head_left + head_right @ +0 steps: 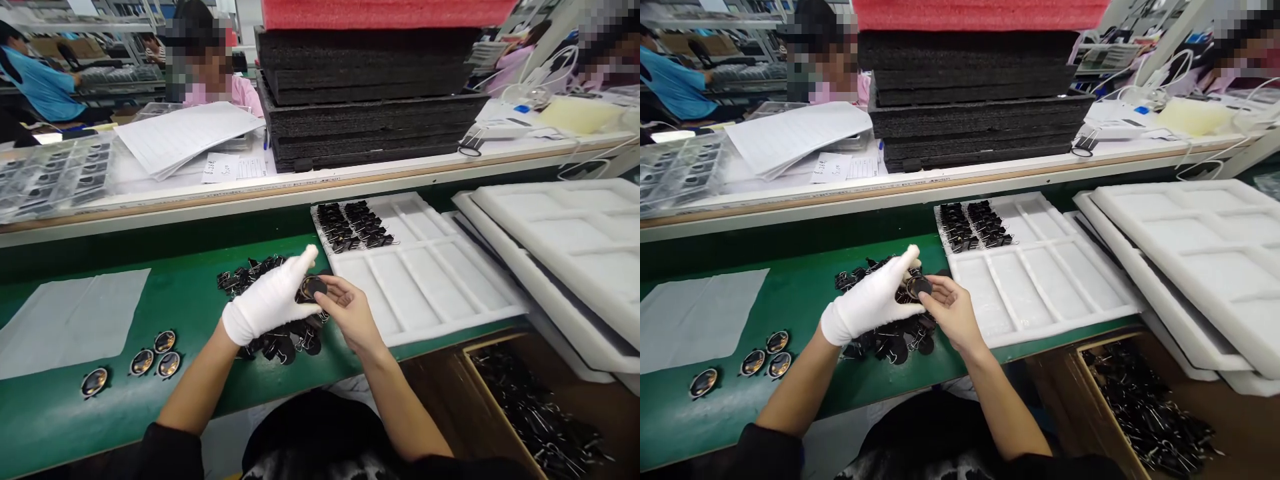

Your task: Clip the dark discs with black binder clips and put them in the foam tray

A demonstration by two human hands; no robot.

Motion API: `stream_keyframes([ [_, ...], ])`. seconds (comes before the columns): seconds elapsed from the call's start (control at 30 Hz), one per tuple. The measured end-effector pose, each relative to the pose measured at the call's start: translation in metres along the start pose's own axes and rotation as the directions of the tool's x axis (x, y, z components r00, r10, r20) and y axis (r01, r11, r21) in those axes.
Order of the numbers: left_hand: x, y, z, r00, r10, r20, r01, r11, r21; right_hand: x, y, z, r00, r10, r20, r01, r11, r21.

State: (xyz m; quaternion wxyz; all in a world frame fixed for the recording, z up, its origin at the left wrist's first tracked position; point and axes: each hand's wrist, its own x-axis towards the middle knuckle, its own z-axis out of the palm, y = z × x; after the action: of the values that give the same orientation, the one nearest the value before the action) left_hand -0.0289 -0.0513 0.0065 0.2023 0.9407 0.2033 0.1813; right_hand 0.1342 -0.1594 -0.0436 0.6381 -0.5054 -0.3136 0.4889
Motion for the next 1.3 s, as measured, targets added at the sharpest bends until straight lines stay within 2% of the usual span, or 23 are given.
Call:
stream_keyframes([
  [0.1,0.001,-0.003,-0.015,0.977,-0.163,0.134,0.174,0.982,-0.072,0.002,0.005,-0.005,1.0,0.019,-0.015,-0.017,0.993,0.113],
  [0.17,0.004,-0.004,-0.019,0.95,-0.201,0.24,0.229,0.969,-0.093,0.002,0.009,-0.006,0.999,0.027,-0.02,-0.024,0.991,0.132],
  [0.27,0.009,-0.001,-0.012,0.942,-0.167,0.293,0.191,0.98,-0.057,0.0,0.014,-0.006,1.0,0.01,-0.008,-0.009,0.996,0.09],
  [0.4,0.009,0.002,0.001,0.964,-0.12,0.238,0.107,0.992,0.068,-0.006,0.015,-0.009,0.995,-0.008,0.1,0.007,1.0,0.006],
  [0.47,0.007,0.002,-0.002,0.961,-0.097,0.258,0.089,0.995,0.041,-0.009,0.014,-0.012,0.986,0.036,0.163,-0.04,0.999,0.019],
  [0.53,0.005,-0.001,-0.01,0.953,-0.094,0.288,0.111,0.993,-0.043,-0.011,0.013,-0.016,0.981,0.08,0.176,-0.091,0.994,0.054],
  [0.6,0.005,-0.008,-0.018,0.958,-0.182,0.22,0.196,0.979,-0.045,-0.013,0.011,-0.02,0.985,0.097,0.145,-0.112,0.989,0.099],
  [0.63,0.006,-0.013,-0.02,0.955,-0.268,0.127,0.268,0.963,0.02,-0.013,0.01,-0.021,0.986,0.102,0.131,-0.119,0.984,0.13],
  [0.7,0.011,-0.028,-0.017,0.905,-0.413,-0.104,0.425,0.882,0.205,-0.013,0.009,-0.023,0.986,0.121,0.116,-0.143,0.969,0.203],
  [0.73,0.014,-0.036,-0.013,0.875,-0.448,-0.181,0.483,0.827,0.286,-0.013,0.008,-0.023,0.985,0.134,0.113,-0.158,0.958,0.239],
  [0.77,0.017,-0.045,-0.007,0.857,-0.47,-0.213,0.516,0.784,0.345,-0.013,0.008,-0.023,0.982,0.15,0.111,-0.175,0.947,0.27],
  [0.83,0.023,-0.062,0.006,0.853,-0.498,-0.156,0.516,0.761,0.394,-0.013,0.008,-0.022,0.978,0.18,0.107,-0.204,0.929,0.309],
  [0.9,0.026,-0.074,0.016,0.86,-0.507,-0.06,0.489,0.784,0.382,-0.013,0.009,-0.02,0.975,0.198,0.1,-0.22,0.921,0.321],
  [0.97,0.026,-0.08,0.019,0.866,-0.499,-0.02,0.475,0.812,0.339,-0.014,0.01,-0.019,0.975,0.197,0.101,-0.22,0.922,0.319],
  [1.03,0.024,-0.081,0.015,0.879,-0.477,-0.026,0.463,0.839,0.286,-0.016,0.011,-0.019,0.976,0.19,0.11,-0.215,0.928,0.306],
  [1.13,0.02,-0.072,0.001,0.899,-0.43,-0.086,0.438,0.875,0.206,-0.017,0.011,-0.02,0.979,0.171,0.11,-0.194,0.947,0.256],
  [1.23,0.017,-0.052,-0.012,0.9,-0.394,-0.187,0.407,0.913,0.038,-0.017,0.007,-0.022,0.988,0.099,0.119,-0.119,0.978,0.172],
  [1.3,0.015,-0.036,-0.018,0.911,-0.384,-0.152,0.372,0.922,-0.104,-0.015,0.003,-0.022,0.987,0.037,0.159,-0.058,0.989,0.134],
])
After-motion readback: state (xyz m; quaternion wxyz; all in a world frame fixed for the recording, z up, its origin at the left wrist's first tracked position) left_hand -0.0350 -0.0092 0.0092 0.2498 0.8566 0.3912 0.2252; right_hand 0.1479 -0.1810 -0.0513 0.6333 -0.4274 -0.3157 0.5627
